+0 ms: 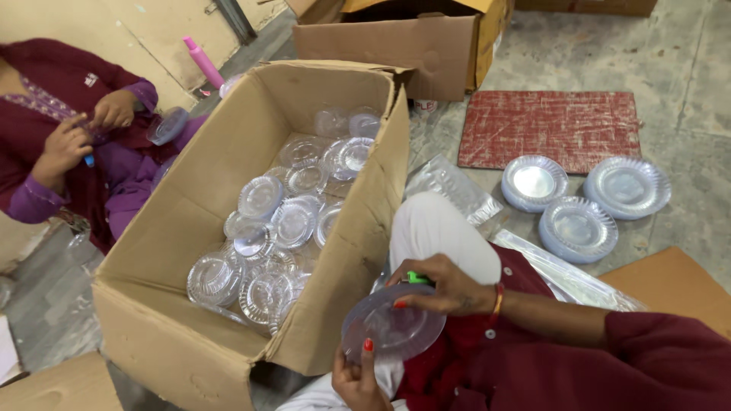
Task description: The person sits on the floor and uses a green utility knife to trim the edges of clear plastic plates. They pick up each plate, scrape the rim with the blade, and place the trimmed plates into a cardboard box.
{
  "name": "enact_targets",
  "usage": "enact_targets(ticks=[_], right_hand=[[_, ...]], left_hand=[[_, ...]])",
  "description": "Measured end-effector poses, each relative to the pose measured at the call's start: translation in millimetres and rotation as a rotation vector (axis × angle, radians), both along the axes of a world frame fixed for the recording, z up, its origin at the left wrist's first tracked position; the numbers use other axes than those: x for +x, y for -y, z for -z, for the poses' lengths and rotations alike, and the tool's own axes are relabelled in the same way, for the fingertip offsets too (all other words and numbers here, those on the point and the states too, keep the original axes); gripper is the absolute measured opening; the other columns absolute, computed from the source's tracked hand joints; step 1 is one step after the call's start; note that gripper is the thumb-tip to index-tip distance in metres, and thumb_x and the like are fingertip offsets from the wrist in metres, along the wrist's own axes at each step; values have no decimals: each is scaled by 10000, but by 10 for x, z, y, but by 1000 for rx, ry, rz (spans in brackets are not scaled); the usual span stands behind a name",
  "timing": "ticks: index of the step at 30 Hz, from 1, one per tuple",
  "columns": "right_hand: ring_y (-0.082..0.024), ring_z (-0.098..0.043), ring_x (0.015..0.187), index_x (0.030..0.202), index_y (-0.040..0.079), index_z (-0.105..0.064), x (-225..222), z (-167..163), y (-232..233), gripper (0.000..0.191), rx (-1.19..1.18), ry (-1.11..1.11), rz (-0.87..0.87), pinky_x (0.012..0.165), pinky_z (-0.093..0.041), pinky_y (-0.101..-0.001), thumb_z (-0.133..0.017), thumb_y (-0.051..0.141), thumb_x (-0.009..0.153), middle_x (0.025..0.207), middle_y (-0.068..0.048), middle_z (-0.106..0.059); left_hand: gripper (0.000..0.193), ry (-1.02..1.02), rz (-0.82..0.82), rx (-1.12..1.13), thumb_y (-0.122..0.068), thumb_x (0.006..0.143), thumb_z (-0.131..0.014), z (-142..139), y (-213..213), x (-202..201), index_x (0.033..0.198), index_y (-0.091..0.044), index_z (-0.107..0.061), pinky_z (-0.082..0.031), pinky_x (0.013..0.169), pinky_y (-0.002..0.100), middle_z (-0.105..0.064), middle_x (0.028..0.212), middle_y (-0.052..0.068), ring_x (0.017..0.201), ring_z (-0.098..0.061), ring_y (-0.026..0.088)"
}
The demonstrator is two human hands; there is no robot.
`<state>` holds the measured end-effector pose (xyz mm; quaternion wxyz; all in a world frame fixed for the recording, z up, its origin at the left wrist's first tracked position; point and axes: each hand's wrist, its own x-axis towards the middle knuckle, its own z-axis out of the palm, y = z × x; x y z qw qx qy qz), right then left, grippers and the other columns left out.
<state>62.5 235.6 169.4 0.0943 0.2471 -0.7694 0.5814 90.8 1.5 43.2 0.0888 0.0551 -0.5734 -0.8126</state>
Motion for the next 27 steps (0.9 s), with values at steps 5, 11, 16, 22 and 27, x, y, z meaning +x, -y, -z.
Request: enact_targets(ticks=[5, 11, 16, 22, 27], right_hand=[[-180, -803, 848, 1119, 67, -740, -342, -501, 309, 279, 204, -147, -139, 724, -609, -296, -806, 219, 895, 973, -62, -801], [-192, -738, 955, 1186, 43, -698, -1097, -742, 827, 277, 274, -179, -405, 793, -585, -343, -736, 197, 959, 1078, -87, -753], [-120, -712, 801, 1068, 2, -689, -2679, -766, 1061, 163, 228, -78, -263, 730, -598, -268, -691, 163, 1040, 923, -52, -716], [-124, -621, 630, 952, -10, -729, -4378, -347, 1081, 387, 498, 33, 6, 598, -493, -315, -764, 355, 1078, 750, -56, -676], [-319, -688, 694, 1002, 129, -774, -5091, 523, 932, 405, 1336, -175, 60, 653, -544, -474, -827, 509, 871, 830, -130, -739]], left_hand=[[453, -186, 240, -109, -30, 760, -823, -237, 260, -373, 1175, 72, -674, -547, 898, 333, -728, 1091, 147, 990, -695, 204], [448, -345, -101, 107, -9, 815, -793, -521, 562, -865, 1223, 45, -614, -548, 945, 378, -684, 1145, 146, 1047, -663, 231], [498, -418, -462, 420, -19, 895, -719, -985, 1370, -1245, 1346, 58, -525, -559, 1005, 431, -645, 1267, 185, 1149, -653, 283], [558, -534, -586, 680, -31, 990, -631, -1335, 1818, -1652, 1495, 74, -417, -572, 1076, 496, -598, 1414, 232, 1271, -641, 345], [585, -451, -612, 633, -21, 978, -578, -949, 1989, -1761, 1526, 50, -383, -556, 1100, 506, -559, 1444, 240, 1297, -644, 332]])
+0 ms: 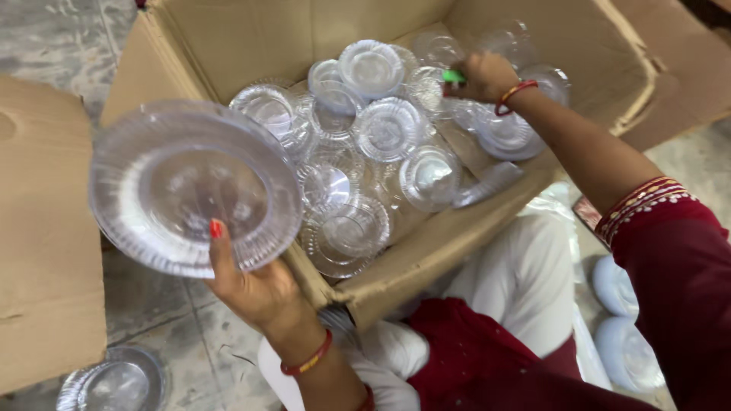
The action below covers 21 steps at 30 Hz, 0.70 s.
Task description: The person sits on the floor and uses a green utility knife to trim the edges of clear plastic plates. They pick up each plate, scrape the rim with the blade, and place the trimmed plates into a cardboard box.
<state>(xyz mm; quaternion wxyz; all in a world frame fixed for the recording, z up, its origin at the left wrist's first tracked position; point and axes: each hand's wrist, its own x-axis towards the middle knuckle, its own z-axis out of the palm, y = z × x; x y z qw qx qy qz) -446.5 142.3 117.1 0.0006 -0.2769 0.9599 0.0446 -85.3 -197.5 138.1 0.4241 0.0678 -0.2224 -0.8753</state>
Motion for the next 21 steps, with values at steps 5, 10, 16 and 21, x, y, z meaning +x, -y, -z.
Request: enact_targets(ticks=[5, 10, 16, 21], right_hand=[[-328, -726, 895, 1176, 172, -685, -360, 827, 66, 601, 340, -59, -113, 695, -574, -471, -878, 458, 684, 1035, -100, -729], [-356, -727, 884, 1184, 161, -685, -389, 1277, -34, 451, 278, -91, -66, 712, -570, -478, -814, 397, 822, 1045, -134, -735], [-286, -720, 751, 1075, 105, -752, -547, 1028, -338, 183, -274, -134, 196, 680, -560, -416, -777, 257, 975, 888, -130, -759], [-64, -549, 553, 1049, 2, -752, -381, 349, 48, 164, -1212, 258, 295, 479, -396, -233, -797, 151, 997, 830, -33, -738]], left_hand=[[521, 131, -46, 192, -11, 1019, -625, 497, 229, -18, 1459, 187, -432, -564, 1164, 519, -568, 1381, 273, 1255, -640, 319], [602, 259, -128, 116, -79, 1007, -664, 606, 317, -26, 1526, 122, -434, -497, 1196, 462, -561, 1441, 244, 1317, -603, 302], [742, 415, -368, -502, -112, 1057, -746, 336, 94, -1, 1614, -97, -254, -389, 1295, 462, -322, 1638, 118, 1516, -426, 264], [572, 529, -702, -676, -75, 1086, -766, 229, -40, 112, 1544, -145, -430, -468, 1191, 423, -430, 1512, 74, 1374, -510, 230]])
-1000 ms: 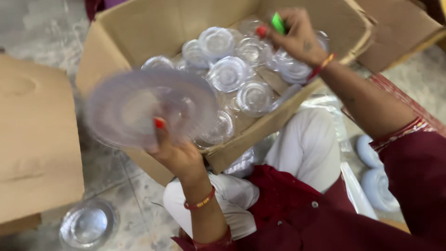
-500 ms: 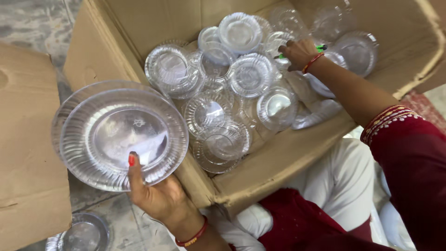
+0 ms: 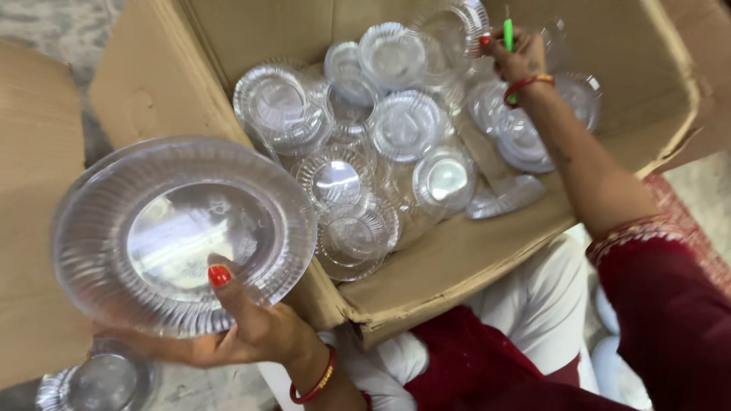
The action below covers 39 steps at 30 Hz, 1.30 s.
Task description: The person sits on the floor and uses a green utility knife to trim the edges of clear plastic plates. They pick up each plate, scrape the rim with the blade, and place the trimmed plates into a cardboard box.
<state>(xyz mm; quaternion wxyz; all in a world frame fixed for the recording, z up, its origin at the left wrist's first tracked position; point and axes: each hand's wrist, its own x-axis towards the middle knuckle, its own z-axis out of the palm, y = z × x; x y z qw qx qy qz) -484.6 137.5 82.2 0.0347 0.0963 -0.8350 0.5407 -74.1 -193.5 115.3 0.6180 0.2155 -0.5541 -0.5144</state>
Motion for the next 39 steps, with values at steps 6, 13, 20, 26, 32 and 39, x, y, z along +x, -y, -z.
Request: enact_targets(ticks=[6, 13, 20, 26, 32, 39], right_hand=[[-69, -536, 601, 1080, 6, -720, 1430, -1103, 294, 161, -197, -355, -42, 511, -397, -227, -796, 137, 1028, 822, -26, -676], [-235, -722, 734, 944, 43, -762, 3272, -1403, -126, 99, 517, -1357, -119, 658, -535, -334, -818, -38, 934, 940, -120, -773], [-188, -707, 743, 928, 53, -754, 3904, -1414, -281, 101, 505, -1039, -361, 621, -513, -289, -844, 61, 884, 1027, -99, -771], [-168, -690, 712, 900, 80, -775, 4112, -1499, -307, 140, 483, -882, -498, 593, -506, -300, -828, 154, 794, 1019, -81, -778], [-200, -712, 693, 845, 51, -630, 4167, -1295, -679, 198, 198, -862, -327, 553, -518, -269, -760, 164, 940, 941, -100, -761], [-253, -683, 748, 1223, -37, -476, 3886, -903, -1388, 456, -296, -873, 77, 766, -642, -361, -789, 291, 1175, 900, -167, -647]], left_hand=[[264, 23, 492, 313, 24, 982, -657, -111, -201, 33, 1239, 5, -713, -608, 837, 302, -718, 1215, 144, 1023, -701, 181], [413, 60, 955, 145, -129, 1043, -577, -189, -819, 88, 1440, -20, -607, -335, 1253, 346, -598, 1520, 156, 1481, -494, 246], [612, 205, 1024, 112, -468, 1042, -573, 139, -1214, 248, 1342, 60, -649, -376, 1152, 351, -651, 1346, 207, 1306, -575, 270], [583, 318, 976, 281, -460, 1099, -495, 330, -1200, 204, 1202, 76, -700, -450, 1018, 363, -679, 1099, 157, 1062, -576, 224], [526, 47, 1060, 326, -409, 1090, -443, 250, -1222, 338, 1333, 23, -617, -371, 1167, 312, -655, 1347, 84, 1291, -574, 156], [334, 272, 762, 323, -217, 1119, -577, 366, -1369, 329, 1261, 60, -699, -455, 878, 262, -655, 1080, 55, 967, -532, 90]])
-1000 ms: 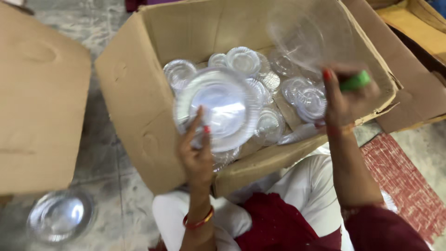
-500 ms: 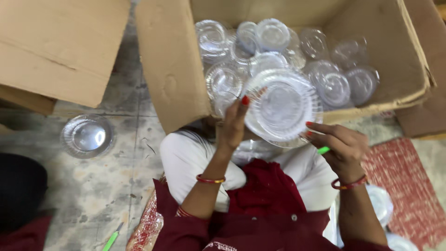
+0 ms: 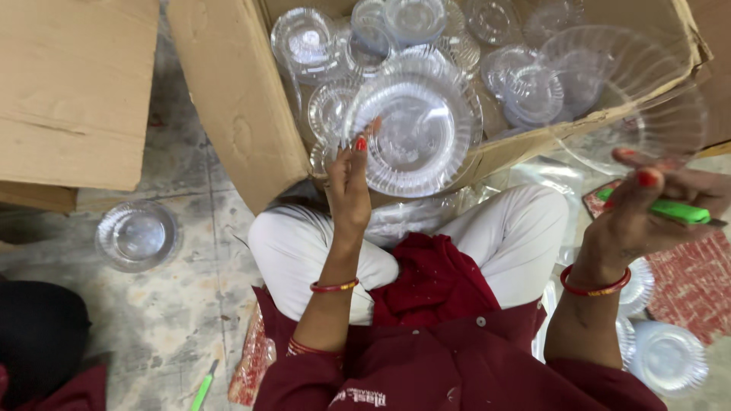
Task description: The person sits on the floor and uses a green utility knife to trim the edges of clear plastic plates. They pick up each plate, scrape the rim with the blade, and place the trimmed plates into a cardboard box.
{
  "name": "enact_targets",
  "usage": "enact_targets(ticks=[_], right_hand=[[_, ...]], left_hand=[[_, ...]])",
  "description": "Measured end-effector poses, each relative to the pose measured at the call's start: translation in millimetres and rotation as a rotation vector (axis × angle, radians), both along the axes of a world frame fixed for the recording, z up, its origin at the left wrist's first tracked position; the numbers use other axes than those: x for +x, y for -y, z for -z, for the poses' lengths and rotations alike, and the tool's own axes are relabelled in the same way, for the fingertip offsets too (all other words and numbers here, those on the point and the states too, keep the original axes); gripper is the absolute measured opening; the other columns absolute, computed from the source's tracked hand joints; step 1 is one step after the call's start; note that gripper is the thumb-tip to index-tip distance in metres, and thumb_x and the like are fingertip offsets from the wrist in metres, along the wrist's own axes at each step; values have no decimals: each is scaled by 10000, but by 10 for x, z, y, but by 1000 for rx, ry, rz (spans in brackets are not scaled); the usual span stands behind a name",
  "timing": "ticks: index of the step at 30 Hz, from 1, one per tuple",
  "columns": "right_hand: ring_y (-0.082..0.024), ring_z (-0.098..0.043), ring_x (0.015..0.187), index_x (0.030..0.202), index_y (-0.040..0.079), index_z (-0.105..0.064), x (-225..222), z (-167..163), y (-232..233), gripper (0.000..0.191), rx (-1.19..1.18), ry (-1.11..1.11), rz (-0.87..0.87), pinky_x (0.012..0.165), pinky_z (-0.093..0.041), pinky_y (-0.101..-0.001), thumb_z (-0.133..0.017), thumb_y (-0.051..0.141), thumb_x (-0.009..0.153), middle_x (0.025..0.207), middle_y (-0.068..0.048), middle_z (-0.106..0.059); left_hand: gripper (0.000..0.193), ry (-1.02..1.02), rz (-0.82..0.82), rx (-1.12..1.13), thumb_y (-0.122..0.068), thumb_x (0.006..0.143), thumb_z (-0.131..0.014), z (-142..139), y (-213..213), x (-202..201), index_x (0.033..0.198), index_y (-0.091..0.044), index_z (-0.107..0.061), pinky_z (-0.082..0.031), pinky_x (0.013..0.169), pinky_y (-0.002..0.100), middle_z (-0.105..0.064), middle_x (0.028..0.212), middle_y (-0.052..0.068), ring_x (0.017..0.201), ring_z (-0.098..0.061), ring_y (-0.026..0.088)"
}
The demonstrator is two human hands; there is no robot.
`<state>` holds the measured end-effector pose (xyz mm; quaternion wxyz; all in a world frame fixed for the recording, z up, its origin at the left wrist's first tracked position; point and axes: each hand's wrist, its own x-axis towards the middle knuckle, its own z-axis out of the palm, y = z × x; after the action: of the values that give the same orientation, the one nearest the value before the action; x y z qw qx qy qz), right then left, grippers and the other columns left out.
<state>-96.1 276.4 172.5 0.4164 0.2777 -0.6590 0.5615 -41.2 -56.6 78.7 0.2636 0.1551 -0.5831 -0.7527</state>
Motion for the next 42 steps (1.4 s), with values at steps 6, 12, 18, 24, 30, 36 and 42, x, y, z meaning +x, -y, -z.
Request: enact_targets(ticks=[6, 12, 18, 24, 30, 36, 42], right_hand=[[-147, -630, 596, 923, -20, -574, 72, 52, 146, 319, 146, -153, 201, 584, -553, -319, -749, 222, 1035, 721, -68, -632], [-150, -629, 622, 1005, 59, -790, 359, -406, 776, 146, 871, -204, 10, 548, -453, -288, -761, 73, 863, 1043, -140, -799], [-129, -656, 667, 1030, 125, -798, 259, -344, 1327, 206, 972, -204, -144, 593, -531, -295, -755, 75, 835, 1124, -26, -779], [-154, -715, 764, 1032, 134, -788, 245, -255, 1286, 260, 931, -135, -184, 644, -560, -305, -743, 23, 801, 1127, -28, -771], [-160, -718, 756, 1009, 119, -776, 262, -220, 1343, 132, 901, -133, -220, 612, -551, -309, -809, 147, 884, 1079, -33, -764], [-156, -720, 740, 1029, 126, -782, 289, -235, 1387, 173, 902, -128, -240, 599, -543, -308, -822, 174, 868, 1077, -31, -772], [-155, -724, 754, 1017, 90, -756, 313, -166, 1505, 233, 901, -89, -299, 617, -554, -303, -829, 273, 892, 1079, -27, -773]], left_hand=[[366, -161, 98, -92, -209, 1107, -494, -287, 30, 102, 1348, 23, -642, -411, 1031, 258, -676, 1244, 27, 1141, -564, 83], [395, -91, 135, -89, -236, 1128, -495, -214, 70, 58, 1363, 29, -670, -415, 1086, 313, -692, 1227, 94, 1169, -581, 163], [449, 13, 72, 96, -256, 1088, -508, 205, 53, -45, 1389, 73, -565, -402, 1139, 348, -605, 1373, 156, 1292, -546, 217], [528, 32, 81, 110, -287, 1083, -473, 261, 31, -29, 1457, 86, -475, -362, 1177, 358, -519, 1492, 182, 1381, -490, 238], [560, 32, 74, 129, -310, 1096, -444, 254, 32, -2, 1481, 97, -435, -340, 1191, 368, -507, 1516, 199, 1413, -470, 258], [564, 22, -11, -346, -305, 1134, -335, 236, 45, 40, 1550, 67, -410, -353, 1244, 359, -446, 1584, 196, 1479, -439, 240], [496, -251, 166, 87, -182, 1056, -570, -228, -19, 151, 1488, 48, -487, -418, 1205, 361, -540, 1539, 171, 1415, -518, 233]])
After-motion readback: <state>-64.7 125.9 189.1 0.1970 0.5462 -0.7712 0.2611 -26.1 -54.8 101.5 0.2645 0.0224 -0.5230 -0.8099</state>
